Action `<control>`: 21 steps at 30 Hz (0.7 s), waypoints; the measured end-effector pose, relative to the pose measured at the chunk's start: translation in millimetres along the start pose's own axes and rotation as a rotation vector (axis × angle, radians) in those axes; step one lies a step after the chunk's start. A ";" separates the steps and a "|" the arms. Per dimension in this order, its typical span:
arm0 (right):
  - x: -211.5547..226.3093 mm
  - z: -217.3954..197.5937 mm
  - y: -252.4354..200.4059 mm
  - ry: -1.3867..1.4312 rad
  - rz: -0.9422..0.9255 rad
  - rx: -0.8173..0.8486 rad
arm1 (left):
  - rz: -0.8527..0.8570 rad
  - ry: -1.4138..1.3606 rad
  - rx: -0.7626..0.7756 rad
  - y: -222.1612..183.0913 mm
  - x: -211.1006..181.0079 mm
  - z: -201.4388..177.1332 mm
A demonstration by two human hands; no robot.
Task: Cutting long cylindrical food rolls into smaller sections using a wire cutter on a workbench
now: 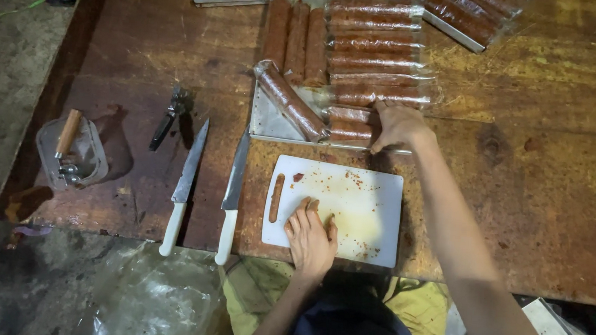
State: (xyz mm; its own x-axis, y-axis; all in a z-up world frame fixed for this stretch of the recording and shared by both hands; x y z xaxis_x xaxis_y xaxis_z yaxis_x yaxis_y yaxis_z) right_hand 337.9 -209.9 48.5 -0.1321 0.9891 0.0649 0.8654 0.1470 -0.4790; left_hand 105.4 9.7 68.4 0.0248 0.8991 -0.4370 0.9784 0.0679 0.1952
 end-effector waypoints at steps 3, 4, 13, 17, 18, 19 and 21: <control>31.4 -36.0 -52.6 0.025 0.027 0.096 | 0.026 0.002 -0.038 -0.9 -0.1 1.0; 18.3 -23.9 -38.3 0.025 0.025 0.097 | 0.024 0.003 -0.038 -1.0 1.1 3.1; 31.4 -62.0 -68.5 0.261 -0.139 0.064 | 0.029 0.001 -0.038 2.6 -1.5 -6.2; -10.3 -60.8 -123.3 0.545 -0.073 -0.062 | 0.024 -0.017 -0.009 -2.8 0.8 -1.8; -38.5 -60.7 -132.4 0.697 -0.022 -0.191 | 0.032 -0.017 -0.022 0.2 -1.1 -2.1; -60.9 -27.9 -130.8 0.694 -0.016 -0.191 | 0.033 -0.022 -0.020 -0.7 -2.2 -3.8; -153.3 28.3 -146.9 0.756 0.428 -0.486 | 0.025 -0.023 0.002 -0.5 -3.0 -6.0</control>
State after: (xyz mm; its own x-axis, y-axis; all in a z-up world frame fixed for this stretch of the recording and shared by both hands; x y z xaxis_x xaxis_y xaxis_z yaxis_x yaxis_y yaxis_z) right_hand 217.3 -383.3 84.1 0.4336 0.6789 0.5925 0.8946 -0.4035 -0.1923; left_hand 103.6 9.5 74.8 0.0535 0.8905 -0.4518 0.9778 0.0450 0.2045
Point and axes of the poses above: each hand's wrist, its own y-axis towards the middle knuckle, its own z-axis out of the palm, x = y × z, the point moved 10 cm from there along y, towards the middle knuckle, and after that the axes turned 1 degree about x, right-handed, at the moved point
